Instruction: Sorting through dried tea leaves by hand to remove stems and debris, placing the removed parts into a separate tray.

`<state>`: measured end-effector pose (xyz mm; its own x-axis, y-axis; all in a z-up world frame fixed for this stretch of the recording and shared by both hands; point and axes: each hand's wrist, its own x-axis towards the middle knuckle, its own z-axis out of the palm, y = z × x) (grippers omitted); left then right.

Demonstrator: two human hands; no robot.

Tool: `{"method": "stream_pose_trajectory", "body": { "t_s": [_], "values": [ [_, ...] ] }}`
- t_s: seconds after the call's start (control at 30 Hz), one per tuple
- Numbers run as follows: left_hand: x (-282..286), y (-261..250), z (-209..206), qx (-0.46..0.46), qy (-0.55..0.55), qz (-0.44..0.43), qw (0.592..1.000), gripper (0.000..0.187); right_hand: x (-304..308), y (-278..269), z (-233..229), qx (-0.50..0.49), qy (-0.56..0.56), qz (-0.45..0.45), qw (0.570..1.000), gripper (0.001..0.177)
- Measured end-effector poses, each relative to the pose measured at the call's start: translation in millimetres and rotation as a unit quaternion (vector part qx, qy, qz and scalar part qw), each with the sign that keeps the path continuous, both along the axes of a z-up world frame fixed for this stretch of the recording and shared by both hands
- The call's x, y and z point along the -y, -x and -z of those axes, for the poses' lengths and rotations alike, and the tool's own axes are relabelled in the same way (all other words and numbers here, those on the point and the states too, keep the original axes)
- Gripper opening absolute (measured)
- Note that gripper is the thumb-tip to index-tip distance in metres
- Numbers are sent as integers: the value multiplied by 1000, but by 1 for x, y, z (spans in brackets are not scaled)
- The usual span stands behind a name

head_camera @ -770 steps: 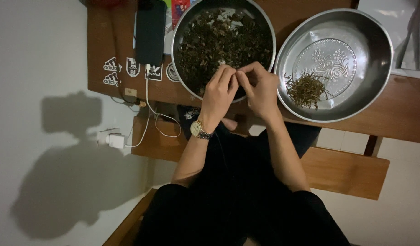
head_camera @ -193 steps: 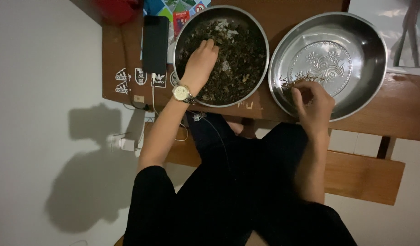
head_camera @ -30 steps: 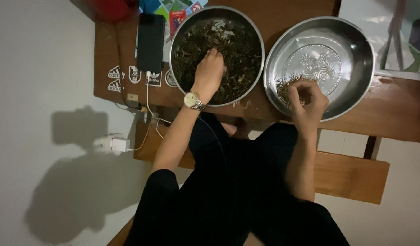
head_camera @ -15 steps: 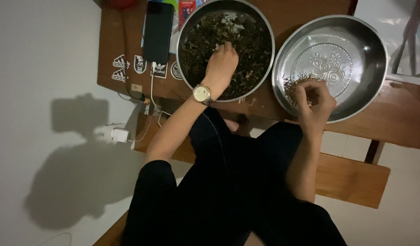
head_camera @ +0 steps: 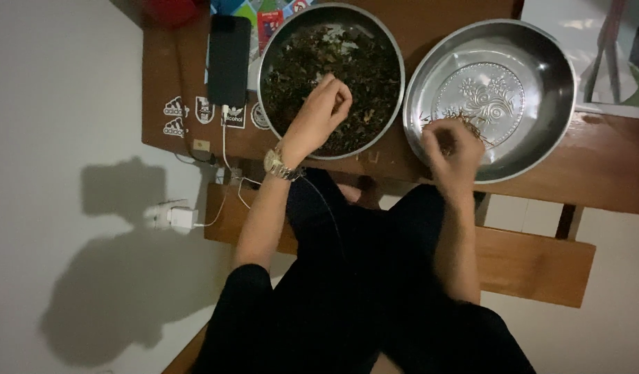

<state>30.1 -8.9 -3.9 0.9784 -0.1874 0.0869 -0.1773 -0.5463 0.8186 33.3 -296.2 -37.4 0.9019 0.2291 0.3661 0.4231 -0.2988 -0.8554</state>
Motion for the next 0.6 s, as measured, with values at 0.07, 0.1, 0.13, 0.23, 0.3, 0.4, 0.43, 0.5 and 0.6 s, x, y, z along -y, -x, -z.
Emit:
{"method": "stream_pose_trajectory", "body": {
  "t_s": [0.07, 0.1, 0.13, 0.23, 0.3, 0.4, 0.43, 0.5, 0.6],
  "values": [
    [2, 4, 0, -9, 39, 10, 999, 8, -17, 1, -7, -5, 8, -13, 1000, 7],
    [3, 5, 1, -18, 77, 19, 997, 11, -25, 1, -11, -9, 15, -28, 999, 8],
    [5, 8, -2, -19, 77, 20, 997, 11, -34, 0, -15, -9, 15, -27, 999, 8],
    [10, 14, -6, -11, 119, 29, 992, 11, -56, -5, -26, 8, 33, -63, 997, 8],
    [12, 18, -4, -28, 123, 25, 992, 11, -65, -7, -28, 1, 34, -82, 996, 10],
    [14, 23, -18, -46, 136, 25, 989, 8, -78, -12, -33, -2, 36, -89, 995, 14],
    [13, 24, -16, -46, 136, 24, 989, 8, -82, -14, -34, -2, 36, -90, 995, 14],
    [12, 25, -13, -39, 120, 12, 992, 5, -89, -17, -35, -15, 35, -97, 995, 14],
    [10, 26, -19, -23, 104, -11, 994, 4, -101, -16, -44, -49, 26, -106, 993, 10]
  ]
}}
